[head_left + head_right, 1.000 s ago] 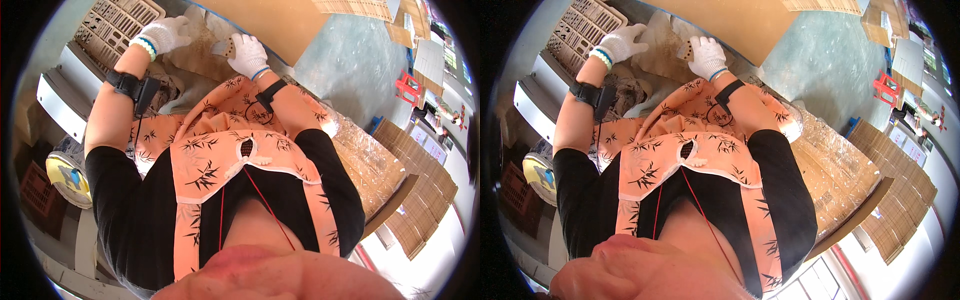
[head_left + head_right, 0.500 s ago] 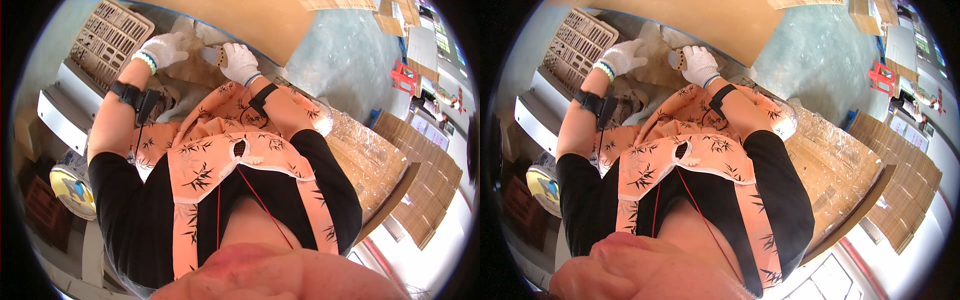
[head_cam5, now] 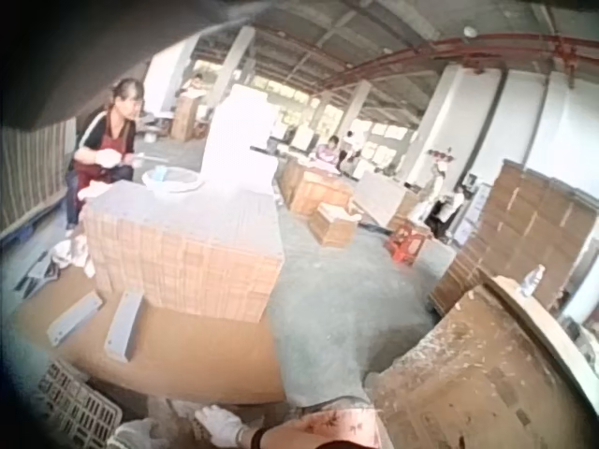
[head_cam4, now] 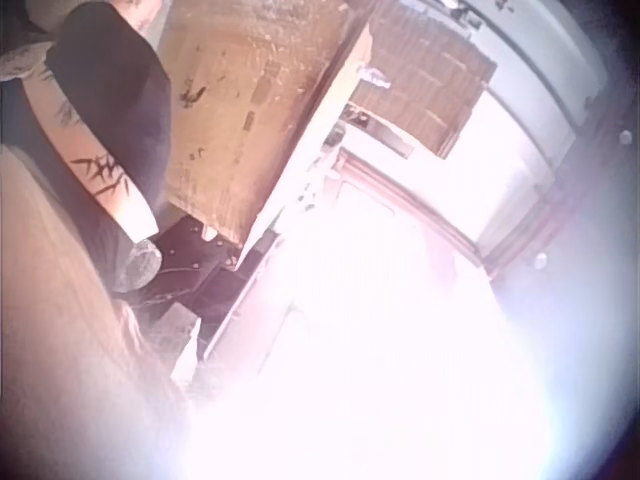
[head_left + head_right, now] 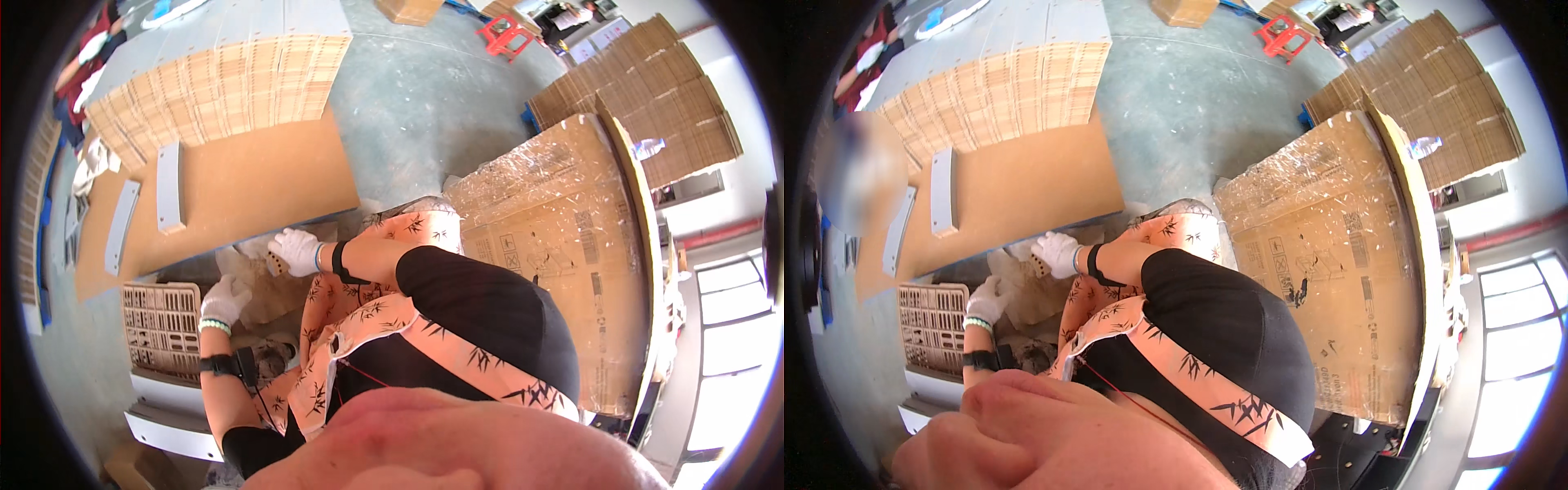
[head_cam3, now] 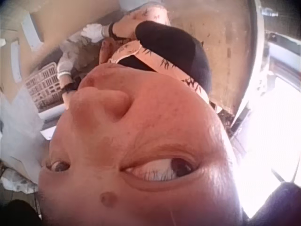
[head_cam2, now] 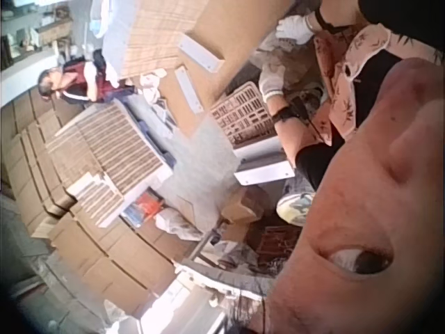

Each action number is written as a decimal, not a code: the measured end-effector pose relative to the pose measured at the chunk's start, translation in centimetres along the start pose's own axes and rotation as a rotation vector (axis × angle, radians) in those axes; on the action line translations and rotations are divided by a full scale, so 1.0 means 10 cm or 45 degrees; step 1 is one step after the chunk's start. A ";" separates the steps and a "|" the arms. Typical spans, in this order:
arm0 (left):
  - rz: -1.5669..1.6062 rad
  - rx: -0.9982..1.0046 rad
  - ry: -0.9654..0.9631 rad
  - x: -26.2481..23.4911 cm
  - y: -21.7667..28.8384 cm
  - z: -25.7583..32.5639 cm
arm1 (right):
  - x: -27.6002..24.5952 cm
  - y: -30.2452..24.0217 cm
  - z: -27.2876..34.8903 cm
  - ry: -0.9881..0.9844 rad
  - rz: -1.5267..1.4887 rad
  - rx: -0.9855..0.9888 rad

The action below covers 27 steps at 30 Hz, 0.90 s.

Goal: The recorder is inspecting and organizing wooden furniture panels and small wooden joint blocks on a factory floor.

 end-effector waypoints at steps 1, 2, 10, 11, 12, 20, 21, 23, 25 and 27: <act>0.006 -0.033 -0.021 -0.04 0.03 0.02 | -0.02 -0.03 0.01 -0.007 -0.015 0.004; 0.014 -0.067 -0.040 -0.07 0.06 0.03 | -0.04 -0.04 0.01 0.013 -0.006 0.014; -0.010 -0.051 -0.017 -0.06 -0.05 -0.01 | -0.02 -0.13 -0.03 -0.057 0.034 -0.051; -0.015 -0.049 -0.015 -0.07 -0.04 -0.01 | -0.03 -0.11 -0.03 -0.041 0.015 -0.063; -0.002 -0.041 -0.006 -0.09 -0.03 0.00 | -0.04 -0.10 -0.04 -0.027 -0.004 -0.075; -0.002 -0.023 -0.004 -0.11 0.01 -0.02 | 0.07 -0.18 -0.06 -0.113 0.010 -0.185; 0.012 -0.028 -0.005 -0.11 0.02 -0.01 | 0.07 -0.19 -0.05 -0.111 0.010 -0.206; 0.028 -0.037 0.007 -0.12 0.03 0.00 | 0.06 -0.17 -0.06 -0.072 0.011 -0.221; 0.021 -0.051 -0.006 -0.11 0.02 0.01 | 0.04 -0.12 -0.07 -0.028 0.022 -0.241; 0.017 -0.067 -0.012 -0.10 0.04 0.00 | 0.04 -0.06 -0.05 -0.002 0.020 -0.219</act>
Point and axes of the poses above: each hand's wrist, its own z-axis away from the middle knuckle, its own x-axis out of the palm, y = z × x, the point moved 1 cm from there along -z, towards the middle knuckle, and after that the axes turned 4 degrees about y, right-handed, at the moved point
